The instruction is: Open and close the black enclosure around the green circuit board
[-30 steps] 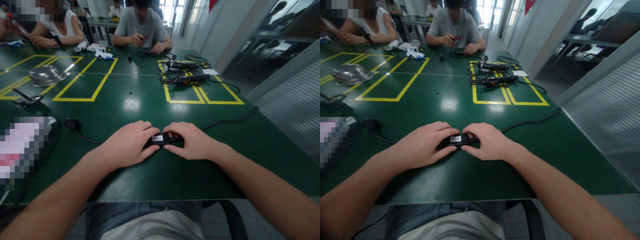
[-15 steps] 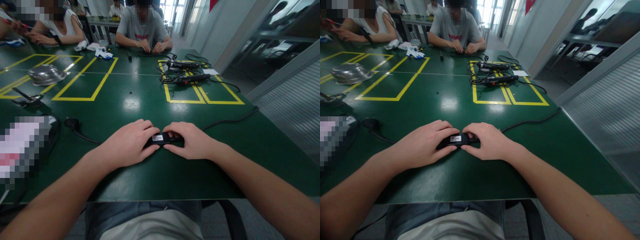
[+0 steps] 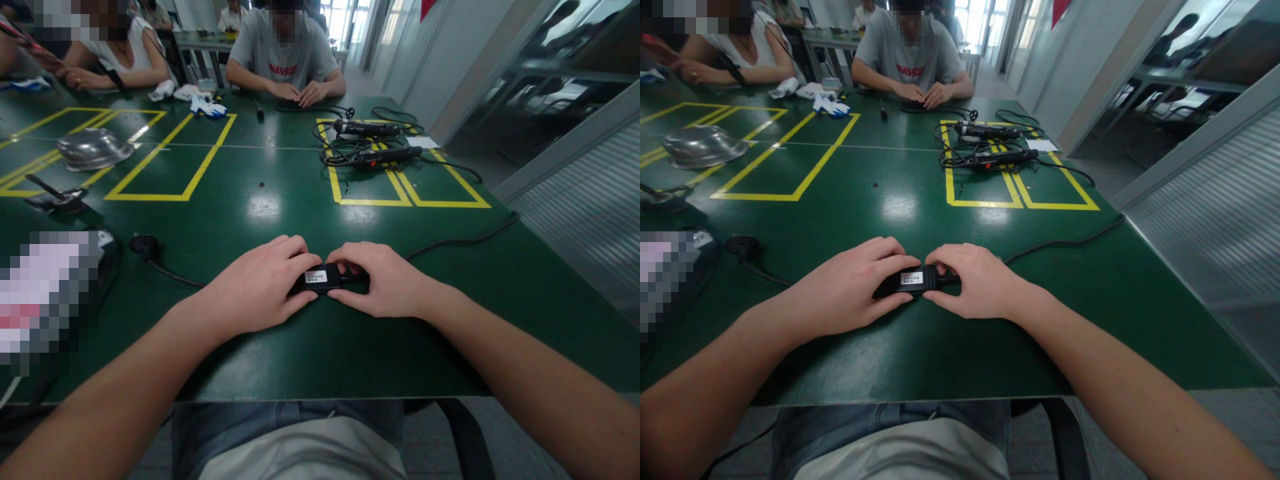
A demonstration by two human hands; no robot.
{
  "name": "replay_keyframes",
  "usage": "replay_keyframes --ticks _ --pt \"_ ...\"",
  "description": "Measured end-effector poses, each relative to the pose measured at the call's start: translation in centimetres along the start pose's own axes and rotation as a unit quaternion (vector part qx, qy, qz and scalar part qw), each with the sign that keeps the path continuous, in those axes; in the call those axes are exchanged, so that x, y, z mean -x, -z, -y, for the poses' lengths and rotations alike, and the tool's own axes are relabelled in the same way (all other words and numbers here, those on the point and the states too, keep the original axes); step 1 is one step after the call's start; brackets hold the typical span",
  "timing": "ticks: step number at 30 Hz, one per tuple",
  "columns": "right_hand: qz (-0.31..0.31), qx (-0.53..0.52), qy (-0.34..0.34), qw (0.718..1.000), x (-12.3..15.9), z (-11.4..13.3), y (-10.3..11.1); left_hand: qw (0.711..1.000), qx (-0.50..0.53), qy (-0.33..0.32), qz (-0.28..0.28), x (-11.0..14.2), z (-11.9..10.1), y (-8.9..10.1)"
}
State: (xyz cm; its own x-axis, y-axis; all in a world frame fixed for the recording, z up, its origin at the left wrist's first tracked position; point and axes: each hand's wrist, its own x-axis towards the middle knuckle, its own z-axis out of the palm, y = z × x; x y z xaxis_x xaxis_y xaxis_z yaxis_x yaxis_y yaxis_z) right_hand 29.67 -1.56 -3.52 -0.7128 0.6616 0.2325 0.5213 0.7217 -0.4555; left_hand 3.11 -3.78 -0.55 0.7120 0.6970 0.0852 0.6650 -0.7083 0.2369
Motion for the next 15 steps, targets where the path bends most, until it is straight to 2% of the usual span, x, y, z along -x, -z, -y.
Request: replay_keyframes --ticks 6,9,12,15 --pt "0.002 -0.009 0.000 1.000 -0.1 0.0 0.0 1.000 0.030 0.000 0.001 0.1 0.1 -0.1" --pt "-0.028 -0.037 -0.017 0.999 0.0 0.1 0.2 0.997 0.061 0.011 -0.043 -0.1 0.3 0.1" --pt "-0.054 -0.050 -0.047 0.996 0.1 0.2 0.5 0.991 0.048 0.066 -0.107 -0.4 0.7 0.2" --pt "-0.036 -0.025 -0.043 0.998 0.0 0.2 0.8 0.984 0.012 0.129 -0.120 -0.6 1.4 0.0"
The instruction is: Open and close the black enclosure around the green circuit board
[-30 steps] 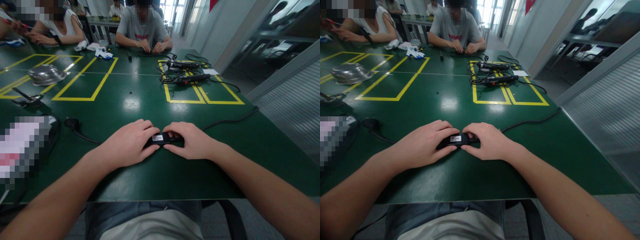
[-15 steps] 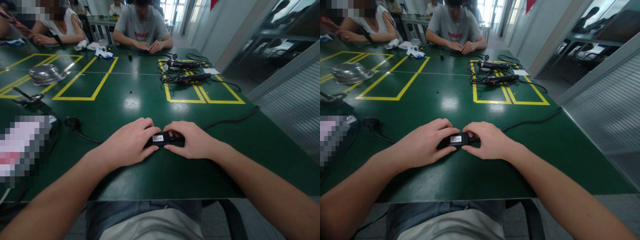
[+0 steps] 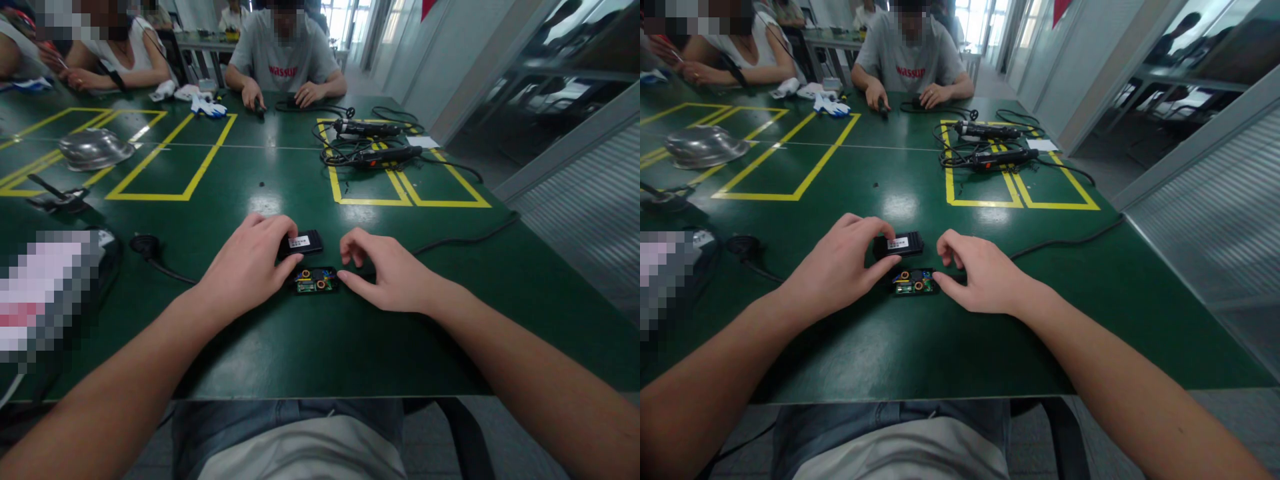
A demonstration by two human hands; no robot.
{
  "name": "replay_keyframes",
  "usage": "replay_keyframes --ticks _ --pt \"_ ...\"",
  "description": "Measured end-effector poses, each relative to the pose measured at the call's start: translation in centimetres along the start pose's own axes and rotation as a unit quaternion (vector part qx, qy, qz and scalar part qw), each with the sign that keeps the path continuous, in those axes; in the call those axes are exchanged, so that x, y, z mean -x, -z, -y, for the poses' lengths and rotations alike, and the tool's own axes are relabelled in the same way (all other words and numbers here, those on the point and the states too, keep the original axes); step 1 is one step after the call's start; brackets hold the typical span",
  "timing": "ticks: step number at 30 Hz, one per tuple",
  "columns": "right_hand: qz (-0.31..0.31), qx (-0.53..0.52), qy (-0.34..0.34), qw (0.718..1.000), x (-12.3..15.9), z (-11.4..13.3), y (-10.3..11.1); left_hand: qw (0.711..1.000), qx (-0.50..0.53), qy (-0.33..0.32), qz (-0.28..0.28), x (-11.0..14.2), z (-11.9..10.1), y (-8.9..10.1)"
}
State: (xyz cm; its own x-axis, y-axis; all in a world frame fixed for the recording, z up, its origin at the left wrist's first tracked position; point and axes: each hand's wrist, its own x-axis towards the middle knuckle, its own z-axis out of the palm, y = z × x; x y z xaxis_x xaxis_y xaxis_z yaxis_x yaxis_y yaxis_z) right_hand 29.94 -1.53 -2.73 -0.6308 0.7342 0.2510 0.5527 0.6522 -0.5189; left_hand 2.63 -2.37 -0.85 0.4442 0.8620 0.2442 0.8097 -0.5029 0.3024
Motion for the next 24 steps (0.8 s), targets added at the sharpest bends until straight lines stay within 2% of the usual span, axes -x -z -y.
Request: replay_keyframes --ticks 7,12,13,16,18,24 --pt "0.056 0.003 0.016 0.998 -0.3 0.2 -0.1 0.998 -0.001 0.016 0.066 -0.5 1.7 -1.2" --pt "0.062 0.001 0.006 0.998 -0.3 0.2 -0.3 1.000 -0.008 -0.001 -0.023 -0.1 1.0 -0.4" --pt "0.063 0.001 0.005 0.998 -0.3 0.2 -0.3 1.000 -0.004 -0.002 -0.012 0.1 0.6 0.0" --pt "0.060 0.000 0.001 0.998 -0.3 0.2 -0.3 0.993 0.013 -0.028 0.115 0.5 -0.2 0.9" --pt "0.058 -0.001 0.001 0.998 -0.3 0.3 -0.4 0.986 0.003 -0.044 0.163 0.7 -0.5 1.2" --pt "0.035 -0.010 -0.011 0.999 -0.4 0.4 -0.6 0.982 0.010 -0.037 0.187 0.7 -0.4 0.8"
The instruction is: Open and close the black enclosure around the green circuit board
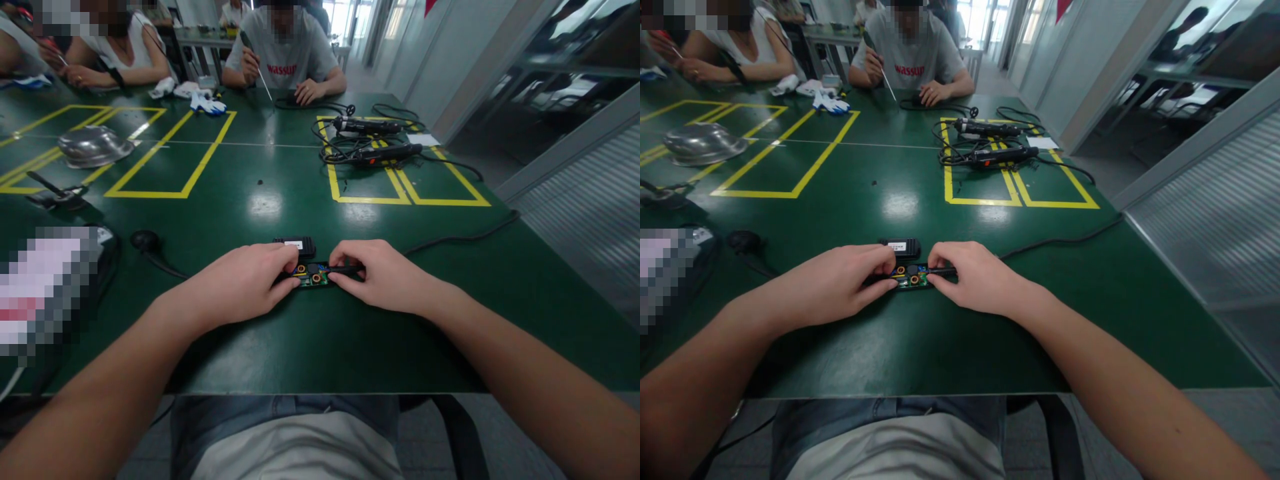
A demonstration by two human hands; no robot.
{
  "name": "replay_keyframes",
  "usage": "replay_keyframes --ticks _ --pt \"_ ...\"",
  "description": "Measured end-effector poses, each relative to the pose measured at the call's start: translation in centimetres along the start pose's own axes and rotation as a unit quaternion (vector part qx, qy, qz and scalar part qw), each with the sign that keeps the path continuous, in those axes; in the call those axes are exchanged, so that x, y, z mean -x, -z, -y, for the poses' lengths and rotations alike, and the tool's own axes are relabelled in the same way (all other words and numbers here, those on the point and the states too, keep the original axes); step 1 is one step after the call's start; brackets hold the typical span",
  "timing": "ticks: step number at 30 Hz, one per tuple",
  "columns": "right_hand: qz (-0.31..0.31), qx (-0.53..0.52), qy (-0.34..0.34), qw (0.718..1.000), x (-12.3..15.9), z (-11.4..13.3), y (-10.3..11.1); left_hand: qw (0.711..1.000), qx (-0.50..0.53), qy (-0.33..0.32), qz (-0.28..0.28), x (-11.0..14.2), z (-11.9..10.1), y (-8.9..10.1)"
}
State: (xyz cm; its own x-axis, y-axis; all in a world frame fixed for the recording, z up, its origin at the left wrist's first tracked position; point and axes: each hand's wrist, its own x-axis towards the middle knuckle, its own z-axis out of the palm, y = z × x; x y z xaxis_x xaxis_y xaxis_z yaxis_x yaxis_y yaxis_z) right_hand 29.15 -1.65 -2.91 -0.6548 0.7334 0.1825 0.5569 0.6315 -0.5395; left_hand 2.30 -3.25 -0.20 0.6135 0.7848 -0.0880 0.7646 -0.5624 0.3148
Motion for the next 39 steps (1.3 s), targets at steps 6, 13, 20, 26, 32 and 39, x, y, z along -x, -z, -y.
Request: replay_keyframes --ticks 6,13,20,26,32,39 --pt "-0.002 -0.060 0.002 0.998 0.2 -0.1 0.5 0.998 0.048 -0.024 -0.040 0.3 0.4 0.9" --pt "0.009 -0.079 -0.008 0.997 0.2 -0.4 0.8 0.996 0.086 -0.005 -0.022 0.5 0.9 1.5" --pt "0.010 -0.072 0.008 0.997 0.3 -0.8 0.7 0.997 0.079 -0.006 0.003 0.2 0.8 1.1" --pt "0.016 -0.030 0.037 0.999 0.1 -0.8 0.9 0.998 0.045 -0.032 -0.004 0.1 1.5 1.0" --pt "0.014 -0.039 0.040 0.998 0.0 -0.9 0.6 0.992 0.021 -0.075 -0.095 -0.1 1.5 0.3" --pt "-0.007 -0.070 0.030 0.997 0.4 -1.1 -0.2 0.992 -0.017 -0.036 -0.122 -1.6 2.0 -1.8"
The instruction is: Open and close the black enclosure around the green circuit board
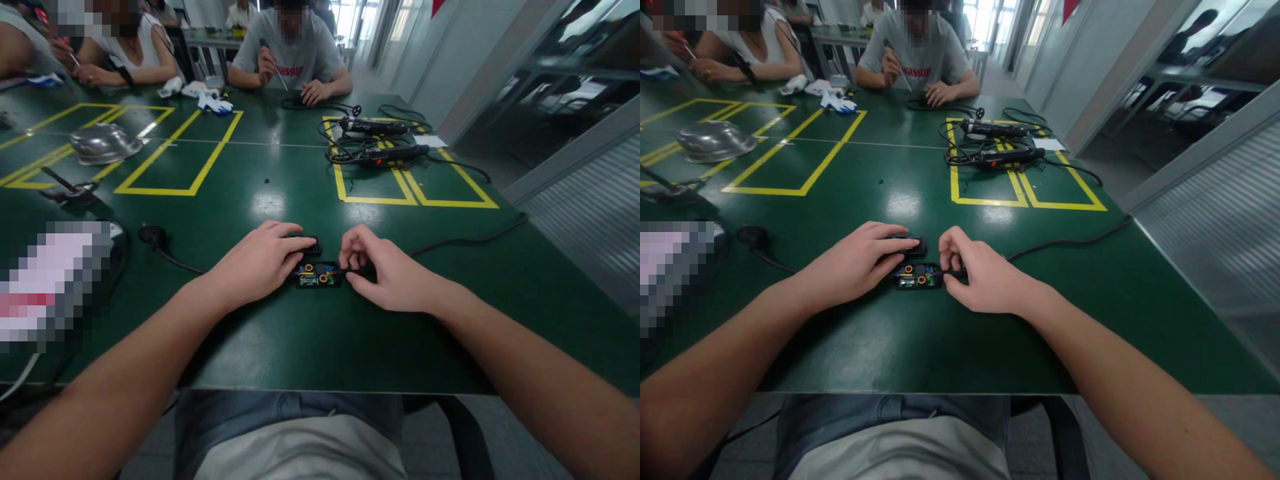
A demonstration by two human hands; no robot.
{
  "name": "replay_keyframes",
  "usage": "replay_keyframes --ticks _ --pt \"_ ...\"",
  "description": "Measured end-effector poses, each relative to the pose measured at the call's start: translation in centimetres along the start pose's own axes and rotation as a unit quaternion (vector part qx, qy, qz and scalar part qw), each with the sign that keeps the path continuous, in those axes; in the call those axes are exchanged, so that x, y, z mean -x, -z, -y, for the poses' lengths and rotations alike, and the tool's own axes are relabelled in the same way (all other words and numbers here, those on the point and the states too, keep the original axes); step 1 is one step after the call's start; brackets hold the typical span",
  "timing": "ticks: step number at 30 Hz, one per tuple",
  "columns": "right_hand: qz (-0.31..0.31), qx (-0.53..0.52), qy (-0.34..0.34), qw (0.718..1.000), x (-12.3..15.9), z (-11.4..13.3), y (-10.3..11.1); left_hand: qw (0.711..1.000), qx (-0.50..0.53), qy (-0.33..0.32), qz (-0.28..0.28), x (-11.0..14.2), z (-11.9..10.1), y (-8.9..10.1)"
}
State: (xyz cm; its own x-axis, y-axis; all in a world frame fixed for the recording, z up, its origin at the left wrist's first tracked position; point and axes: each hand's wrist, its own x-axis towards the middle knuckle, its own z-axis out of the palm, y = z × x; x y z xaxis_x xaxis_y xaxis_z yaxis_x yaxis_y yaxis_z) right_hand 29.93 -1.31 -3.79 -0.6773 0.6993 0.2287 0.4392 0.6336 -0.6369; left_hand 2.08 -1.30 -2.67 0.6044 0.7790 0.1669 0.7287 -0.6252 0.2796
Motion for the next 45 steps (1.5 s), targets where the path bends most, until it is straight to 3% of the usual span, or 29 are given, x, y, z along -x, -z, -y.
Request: replay_keyframes --ticks 6,10,15,21,31,45 --pt "-0.142 0.052 0.058 0.987 0.2 -0.2 -0.3 0.998 -0.002 0.053 0.027 -0.1 0.4 0.5" --pt "-0.181 0.067 0.080 0.978 0.2 0.0 -0.1 0.999 -0.002 0.035 0.018 0.1 0.1 0.9" --pt "-0.146 0.062 0.079 0.984 0.3 0.1 -0.3 0.998 0.052 -0.040 -0.020 0.5 -0.9 1.4" --pt "-0.044 0.051 0.049 0.997 0.3 0.3 -0.5 0.988 0.117 -0.086 0.046 0.9 -1.7 1.6" --pt "-0.007 0.079 0.026 0.996 -0.1 0.2 -0.4 0.993 0.074 -0.073 0.057 0.8 -1.9 1.5" --pt "-0.006 0.092 0.027 0.995 -0.2 0.1 -0.1 0.996 0.033 -0.051 0.072 0.7 -2.2 1.2"
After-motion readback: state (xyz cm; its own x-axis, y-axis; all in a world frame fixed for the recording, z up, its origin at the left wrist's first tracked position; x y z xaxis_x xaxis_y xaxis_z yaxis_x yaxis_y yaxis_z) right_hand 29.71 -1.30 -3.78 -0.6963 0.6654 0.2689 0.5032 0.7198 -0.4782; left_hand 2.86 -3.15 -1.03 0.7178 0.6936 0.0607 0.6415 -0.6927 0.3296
